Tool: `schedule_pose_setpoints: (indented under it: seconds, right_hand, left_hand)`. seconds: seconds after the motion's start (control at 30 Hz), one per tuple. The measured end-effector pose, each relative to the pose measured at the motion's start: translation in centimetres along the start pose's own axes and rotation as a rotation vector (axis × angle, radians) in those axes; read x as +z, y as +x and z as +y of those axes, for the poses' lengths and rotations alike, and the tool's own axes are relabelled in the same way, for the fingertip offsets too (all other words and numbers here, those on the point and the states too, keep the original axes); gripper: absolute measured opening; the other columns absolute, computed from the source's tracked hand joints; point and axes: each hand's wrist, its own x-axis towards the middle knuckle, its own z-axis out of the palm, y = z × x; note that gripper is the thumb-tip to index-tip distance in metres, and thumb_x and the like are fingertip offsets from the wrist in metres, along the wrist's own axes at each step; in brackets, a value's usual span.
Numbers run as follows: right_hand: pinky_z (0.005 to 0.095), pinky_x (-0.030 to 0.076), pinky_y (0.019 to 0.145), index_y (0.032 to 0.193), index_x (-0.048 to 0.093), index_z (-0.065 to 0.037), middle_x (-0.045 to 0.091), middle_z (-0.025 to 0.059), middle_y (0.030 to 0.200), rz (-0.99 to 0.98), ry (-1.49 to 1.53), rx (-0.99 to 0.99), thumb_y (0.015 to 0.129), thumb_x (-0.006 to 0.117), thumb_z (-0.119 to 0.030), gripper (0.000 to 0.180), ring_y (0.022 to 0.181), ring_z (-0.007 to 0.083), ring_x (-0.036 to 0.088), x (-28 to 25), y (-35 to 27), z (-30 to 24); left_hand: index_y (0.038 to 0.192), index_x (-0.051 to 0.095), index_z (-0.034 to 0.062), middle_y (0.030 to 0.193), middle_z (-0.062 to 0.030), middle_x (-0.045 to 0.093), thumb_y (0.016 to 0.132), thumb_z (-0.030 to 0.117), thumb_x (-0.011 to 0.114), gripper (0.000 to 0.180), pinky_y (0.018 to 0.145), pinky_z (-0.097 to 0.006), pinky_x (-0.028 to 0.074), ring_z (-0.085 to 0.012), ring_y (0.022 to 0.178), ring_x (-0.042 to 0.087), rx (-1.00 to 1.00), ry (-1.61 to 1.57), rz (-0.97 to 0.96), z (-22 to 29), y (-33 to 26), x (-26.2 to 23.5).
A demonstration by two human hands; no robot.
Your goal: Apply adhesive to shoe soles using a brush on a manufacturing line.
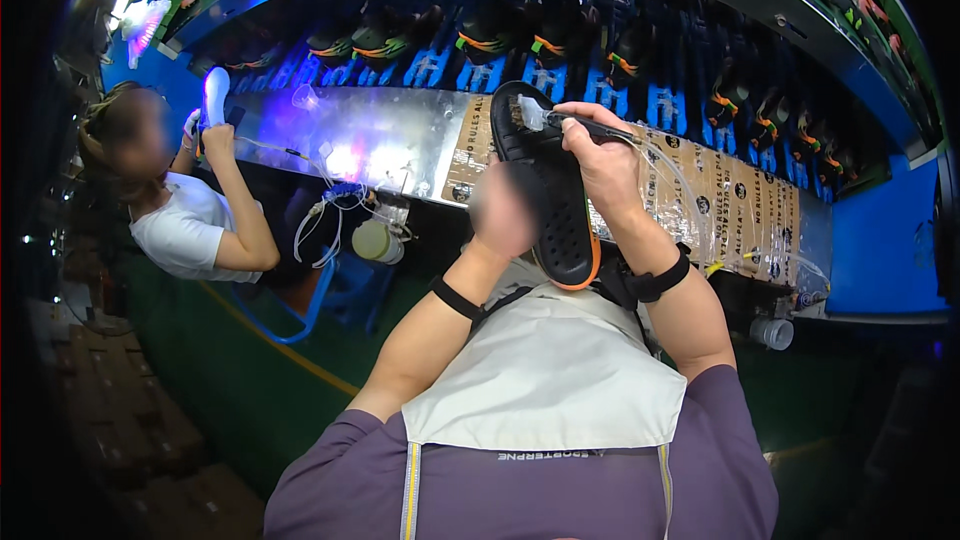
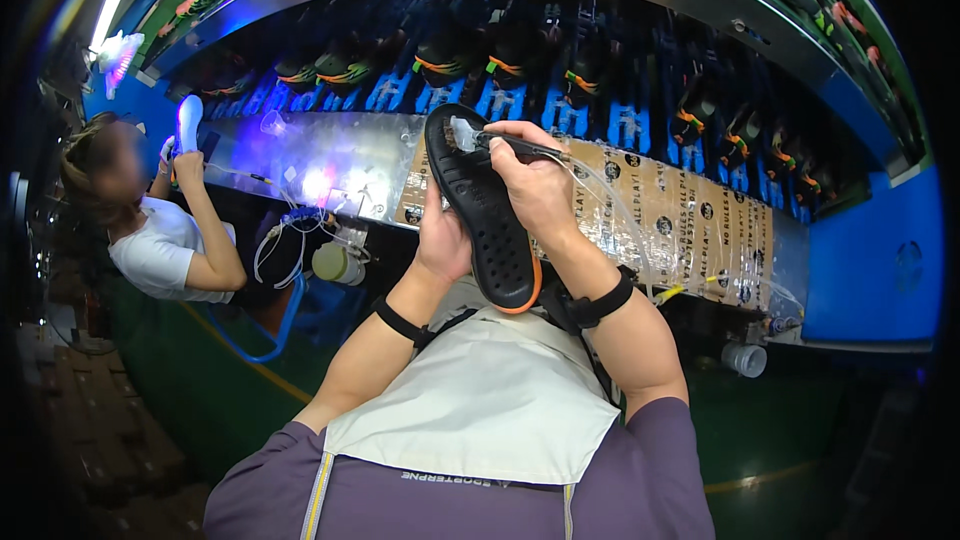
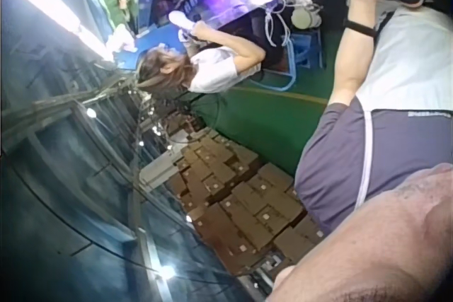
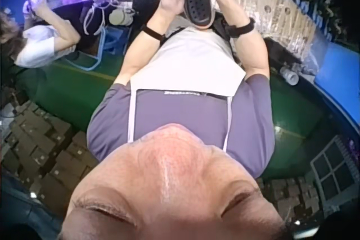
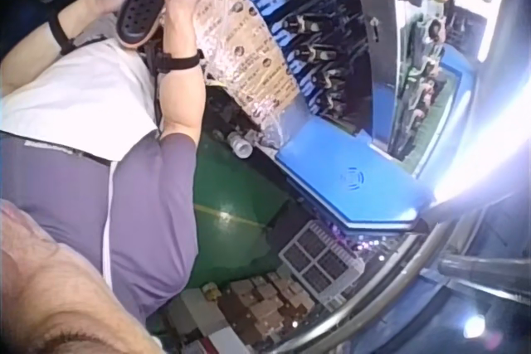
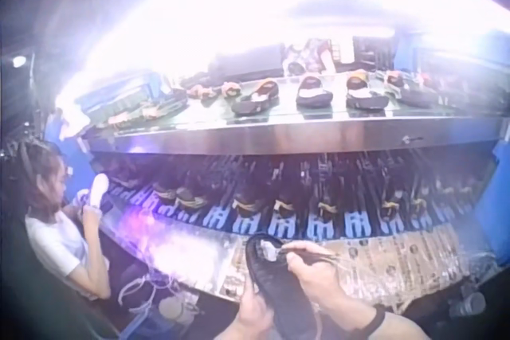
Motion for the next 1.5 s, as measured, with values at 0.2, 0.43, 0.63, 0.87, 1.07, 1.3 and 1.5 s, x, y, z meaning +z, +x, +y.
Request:
schedule_pose_setpoints:
  seconds: [0.2,0.43,0.63,0.87,1.07,1.3,1.5]
  right_hand:
    - [0.0234,0.05,0.072,0.11,0.074,0.0,0.071,0.0014,0.086,0.032,-0.102,-0.061,0.096,0.07,-0.013,0.02,0.079,0.0057,0.061,0.5,-0.2,0.1]
    - [0.0313,0.055,0.079,0.112,0.074,-0.001,0.075,0.0124,0.092,-0.043,-0.284,-0.229,0.091,0.07,-0.012,0.024,0.086,0.0193,0.071,0.9,-1.8,0.4]
    - [0.0376,0.057,0.083,0.108,0.075,-0.001,0.075,0.02,0.096,-0.457,-0.652,-0.298,0.088,0.073,-0.012,0.023,0.091,0.027,0.075,-2.7,-3.6,-4.3]
    - [0.0239,0.052,0.079,0.116,0.075,0.001,0.074,0.0034,0.095,-0.143,-0.268,-0.123,0.093,0.073,-0.007,0.025,0.085,0.0082,0.064,-1.6,-0.4,-5.5]
    - [0.0264,0.054,0.082,0.119,0.076,-0.001,0.075,0.0058,0.104,-0.315,-0.401,-0.337,0.091,0.074,-0.007,0.028,0.091,0.0121,0.068,-1.5,0.2,-2.9]
    - [0.0314,0.056,0.083,0.118,0.077,-0.005,0.077,0.01,0.1,-0.416,-0.44,-0.494,0.09,0.075,-0.003,0.028,0.09,0.0205,0.072,-1.3,0.3,-3.1]
    - [0.0332,0.055,0.079,0.115,0.079,-0.005,0.077,0.0118,0.096,-0.339,-0.315,-0.303,0.086,0.08,-0.013,0.03,0.088,0.0254,0.072,-1.1,0.1,-2.9]
  left_hand:
    - [0.159,0.039,0.0063,0.159,-0.0134,0.047,0.106,0.071,0.019,0.086,0.123,-0.045,0.035,-0.028,0.146,0.046,0.006,0.027,0.018,-0.2,-0.1,-0.2]
    - [0.156,0.041,0.0063,0.155,-0.014,0.049,0.107,0.069,0.017,0.083,0.122,-0.044,0.037,-0.0284,0.144,0.047,0.065,0.136,0.036,-0.2,0.5,-0.5]
    - [0.149,0.049,0.0054,0.143,-0.0144,0.06,0.108,0.068,0.011,0.084,0.118,-0.044,0.043,-0.0286,0.133,0.057,0.129,0.11,-0.008,3.2,1.5,-2.0]
    - [0.154,0.045,0.0066,0.15,-0.0134,0.055,0.106,0.071,0.015,0.086,0.121,-0.044,0.039,-0.0286,0.14,0.052,0.048,0.074,-0.005,1.5,0.5,1.1]
    - [0.156,0.043,0.0079,0.152,-0.0116,0.054,0.103,0.076,0.023,0.089,0.12,-0.042,0.039,-0.0272,0.142,0.05,0.067,0.138,-0.016,0.6,-0.1,0.1]
    - [0.152,0.048,0.0097,0.148,-0.0123,0.058,0.105,0.072,0.023,0.082,0.114,-0.044,0.047,-0.0272,0.135,0.057,0.089,0.1,-0.005,1.7,0.3,-0.1]
    - [0.149,0.054,0.0114,0.143,-0.0105,0.063,0.106,0.069,0.028,0.076,0.113,-0.045,0.049,-0.0289,0.128,0.062,0.126,-0.11,-0.124,3.8,1.0,-0.3]
